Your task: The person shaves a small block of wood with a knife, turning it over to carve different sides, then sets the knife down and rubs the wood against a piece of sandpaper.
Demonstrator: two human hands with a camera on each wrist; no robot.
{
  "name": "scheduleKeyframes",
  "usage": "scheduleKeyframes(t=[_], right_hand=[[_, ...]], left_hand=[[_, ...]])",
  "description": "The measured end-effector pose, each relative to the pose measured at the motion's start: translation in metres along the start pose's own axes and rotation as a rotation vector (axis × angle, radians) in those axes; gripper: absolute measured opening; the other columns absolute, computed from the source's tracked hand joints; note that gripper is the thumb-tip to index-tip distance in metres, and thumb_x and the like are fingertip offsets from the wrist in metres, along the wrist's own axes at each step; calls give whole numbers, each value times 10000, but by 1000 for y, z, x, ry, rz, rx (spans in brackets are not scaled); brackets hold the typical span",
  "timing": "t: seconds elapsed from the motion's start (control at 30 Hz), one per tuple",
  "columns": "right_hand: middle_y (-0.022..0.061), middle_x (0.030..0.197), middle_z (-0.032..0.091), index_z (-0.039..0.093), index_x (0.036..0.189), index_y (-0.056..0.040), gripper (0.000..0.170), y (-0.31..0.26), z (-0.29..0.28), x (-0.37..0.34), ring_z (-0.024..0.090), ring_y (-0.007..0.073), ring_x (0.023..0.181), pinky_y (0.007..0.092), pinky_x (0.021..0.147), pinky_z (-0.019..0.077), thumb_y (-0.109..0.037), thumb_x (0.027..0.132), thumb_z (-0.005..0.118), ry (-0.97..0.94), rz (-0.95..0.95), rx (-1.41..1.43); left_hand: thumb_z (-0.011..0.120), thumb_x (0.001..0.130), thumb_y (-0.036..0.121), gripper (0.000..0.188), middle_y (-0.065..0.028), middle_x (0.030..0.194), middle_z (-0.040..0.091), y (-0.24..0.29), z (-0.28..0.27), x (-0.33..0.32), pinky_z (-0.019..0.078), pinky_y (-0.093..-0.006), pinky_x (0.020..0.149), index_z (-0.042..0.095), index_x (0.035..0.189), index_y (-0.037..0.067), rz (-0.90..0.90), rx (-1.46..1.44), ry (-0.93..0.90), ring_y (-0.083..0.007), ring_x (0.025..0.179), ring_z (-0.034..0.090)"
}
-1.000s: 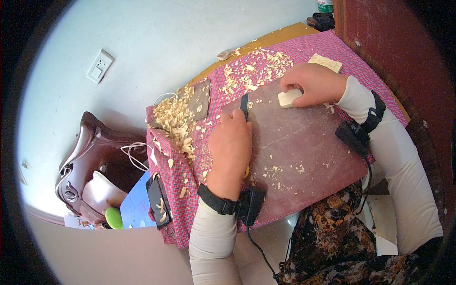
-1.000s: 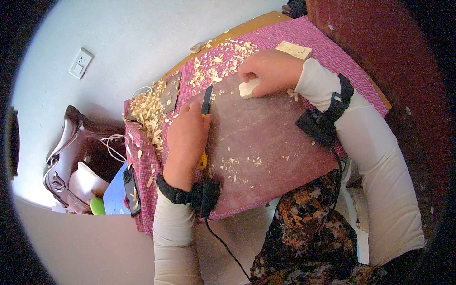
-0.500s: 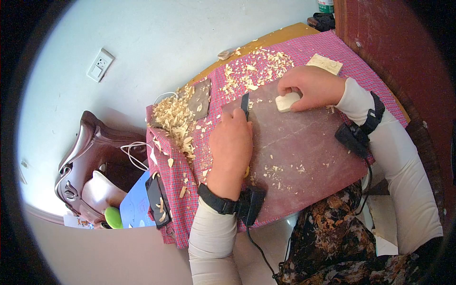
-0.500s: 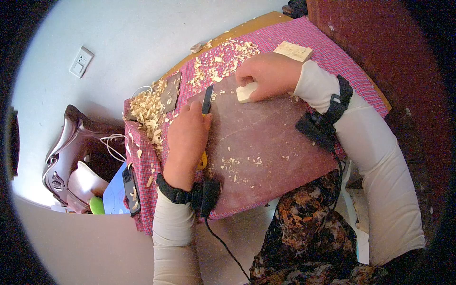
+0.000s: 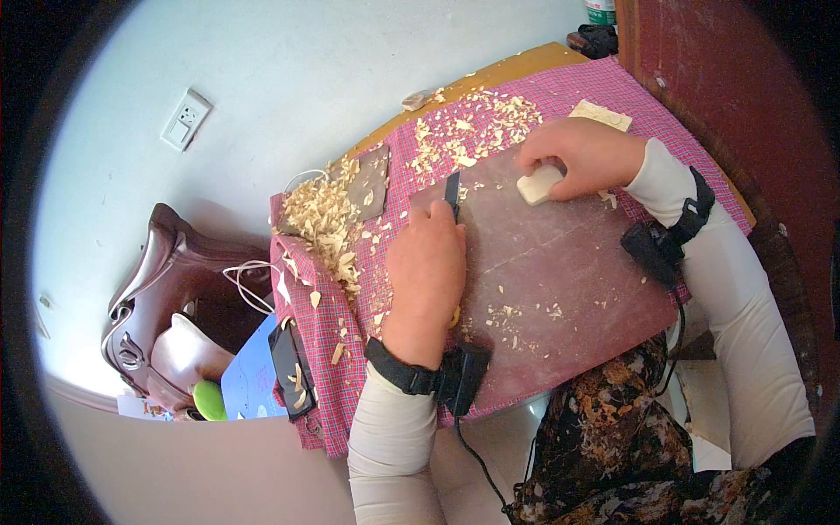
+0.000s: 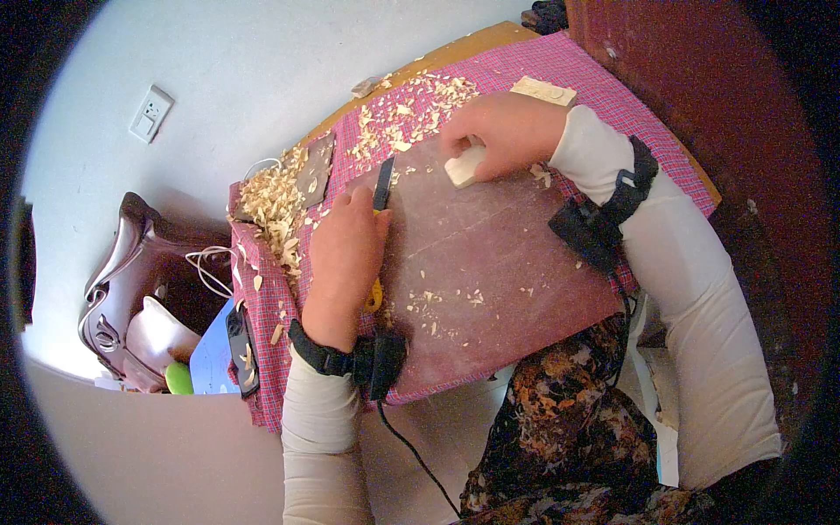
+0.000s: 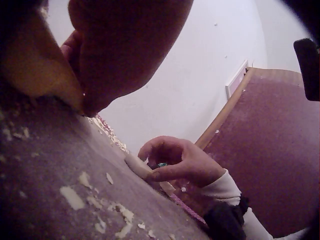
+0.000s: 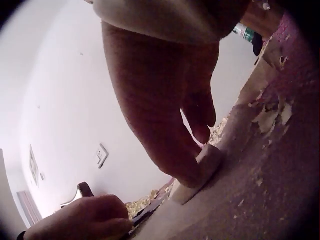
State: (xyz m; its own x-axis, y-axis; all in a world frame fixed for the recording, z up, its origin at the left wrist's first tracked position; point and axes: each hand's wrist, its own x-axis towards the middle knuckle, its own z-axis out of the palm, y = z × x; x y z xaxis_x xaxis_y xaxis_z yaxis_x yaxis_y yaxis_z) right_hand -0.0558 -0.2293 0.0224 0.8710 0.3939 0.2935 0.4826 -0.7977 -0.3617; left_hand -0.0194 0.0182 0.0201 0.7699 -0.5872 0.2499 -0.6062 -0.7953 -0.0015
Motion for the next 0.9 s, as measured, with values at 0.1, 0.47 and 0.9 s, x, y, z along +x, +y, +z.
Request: scheduleKeyframes(t=[0.1,0.47,0.9], right_hand=[[94,901,612,615,942,-61,323,2,-3,-1,585,265,816,352,714,474,-103,633,700,-85,106,7],[81,902,619,625,947,-58,317,4,-3,-1,583,243,795,335,695,478,-107,645,708,-78,96,-22],[96,852,606,617,925,-45,307,0,-1,1,583,251,785,348,695,475,-128,640,695,-69,165,-68]], left_hand=[[606,839,243,260,-179,958,611,1,-1,0,508,-464,684,552,990,38,-22,-2,-22,-369,829,625],[606,838,243,288,-181,969,613,1,-1,0,506,-467,694,556,1035,40,-23,-8,-15,-373,838,623],[628,822,226,237,-182,912,594,0,2,-1,518,-445,646,528,920,34,12,-4,25,-351,794,635]])
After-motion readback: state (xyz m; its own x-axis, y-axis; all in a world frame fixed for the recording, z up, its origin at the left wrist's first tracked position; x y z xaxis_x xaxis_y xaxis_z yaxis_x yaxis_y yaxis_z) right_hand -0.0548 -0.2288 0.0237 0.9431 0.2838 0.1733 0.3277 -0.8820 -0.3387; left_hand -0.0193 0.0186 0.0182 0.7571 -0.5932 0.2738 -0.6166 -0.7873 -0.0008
